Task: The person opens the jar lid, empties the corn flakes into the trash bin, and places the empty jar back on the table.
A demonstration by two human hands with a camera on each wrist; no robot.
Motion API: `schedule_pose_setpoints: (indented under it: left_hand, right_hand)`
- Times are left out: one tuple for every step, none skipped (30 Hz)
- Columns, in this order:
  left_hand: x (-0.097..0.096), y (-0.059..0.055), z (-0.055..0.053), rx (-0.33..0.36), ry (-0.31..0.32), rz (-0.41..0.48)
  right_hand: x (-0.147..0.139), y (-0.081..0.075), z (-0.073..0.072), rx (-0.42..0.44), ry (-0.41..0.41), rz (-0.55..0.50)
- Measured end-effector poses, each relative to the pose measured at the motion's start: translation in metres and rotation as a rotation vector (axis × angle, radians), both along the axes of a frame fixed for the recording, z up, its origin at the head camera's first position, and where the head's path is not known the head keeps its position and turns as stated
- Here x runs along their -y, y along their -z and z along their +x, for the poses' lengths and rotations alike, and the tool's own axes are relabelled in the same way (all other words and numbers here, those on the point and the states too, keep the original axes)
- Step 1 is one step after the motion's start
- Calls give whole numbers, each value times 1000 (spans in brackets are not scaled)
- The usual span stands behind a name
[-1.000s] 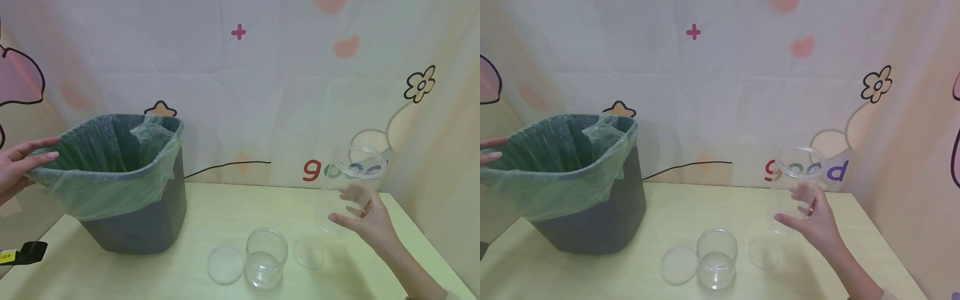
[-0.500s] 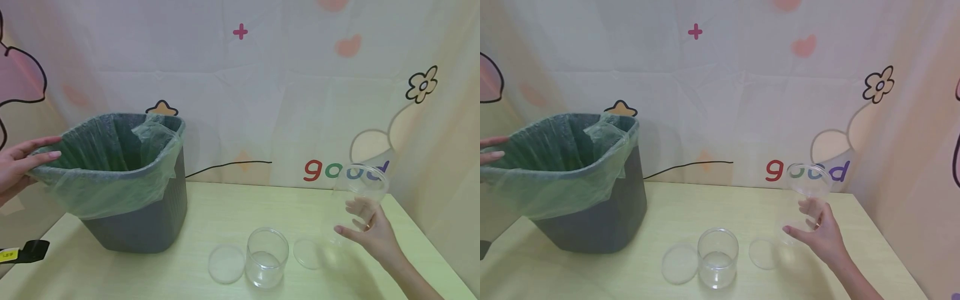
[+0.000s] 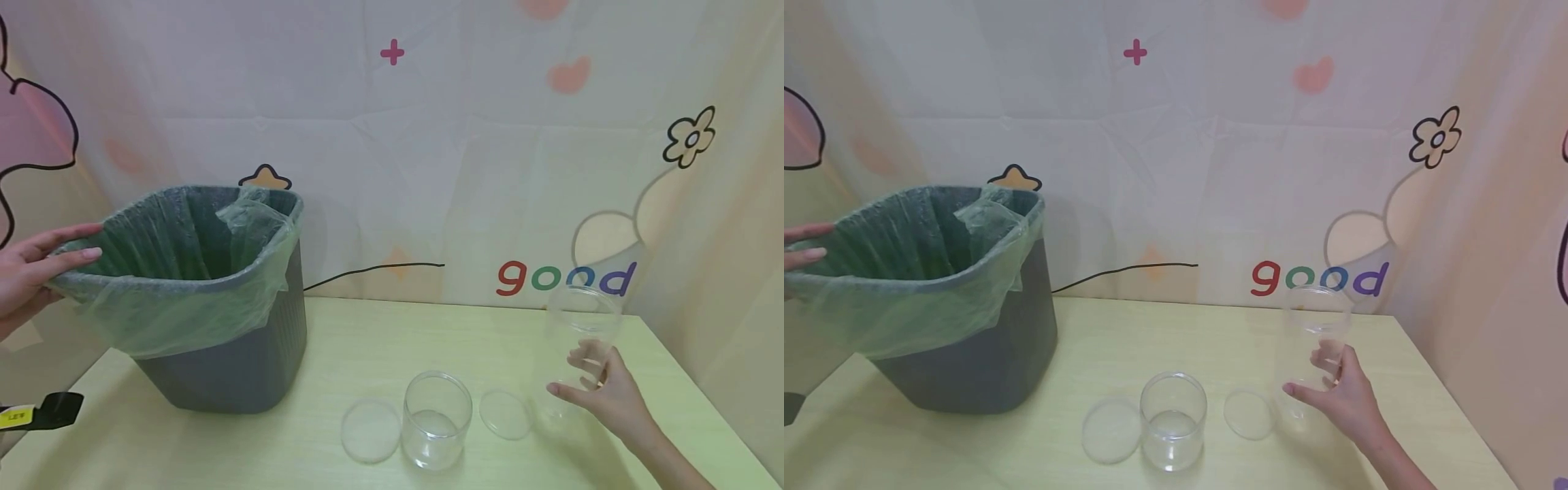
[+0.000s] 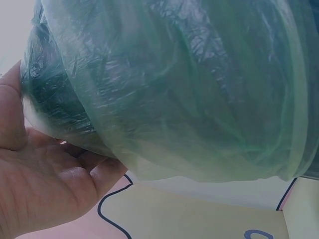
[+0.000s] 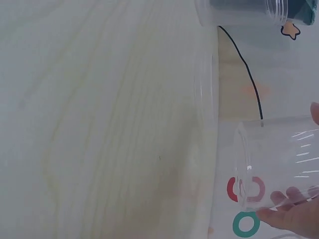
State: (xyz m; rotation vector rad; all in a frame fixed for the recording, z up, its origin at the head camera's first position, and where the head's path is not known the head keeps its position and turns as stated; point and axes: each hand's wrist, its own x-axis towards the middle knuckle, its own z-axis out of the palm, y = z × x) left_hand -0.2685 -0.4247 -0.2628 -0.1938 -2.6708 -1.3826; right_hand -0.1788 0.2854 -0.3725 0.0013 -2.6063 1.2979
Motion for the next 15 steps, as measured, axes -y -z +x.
schedule_pose_setpoints:
  left_hand:
    - [1,0,-1,1,3,1]
    - [2,1,-1,3,5,2]
    - [3,1,-2,4,8,2]
    - [3,1,-2,3,6,2]
    - [3,2,-2,3,8,2]
    - [4,2,-2,2,9,2]
    - [4,2,-3,3,7,3]
    - [4,2,-3,4,5,4]
    - [4,2,-3,2,2,3]
    - [4,3,-3,1,-4,1]
    - [4,3,-3,2,-9,0]
    - [4,3,-3,3,-15,1]
    - [3,3,-3,4,-19,0]
    - [3,3,-3,3,-22,0]
    - [3,3,-3,3,-24,4]
  right_hand:
    - [-1,0,0,17,-2,-2]
    - [-2,1,0,33,-5,-5]
    - [-3,2,0,48,-8,-7]
    - [-4,2,-1,60,-9,-8]
    - [-5,3,-1,68,-14,-15]
    - [-6,4,-1,76,-17,-17]
    - [-7,5,-1,82,-20,-17]
    - [-7,6,-1,88,-21,-19]
    - [-7,7,-2,93,-24,-19]
    - [-8,7,-2,98,-27,-25]
    - [-8,8,-2,105,-29,-31]
    - [-8,8,-3,111,-32,-37]
    - [-8,9,-3,118,-36,-44]
    - [-8,10,-3,124,-39,-49]
    - [-9,10,-3,127,-43,-53]
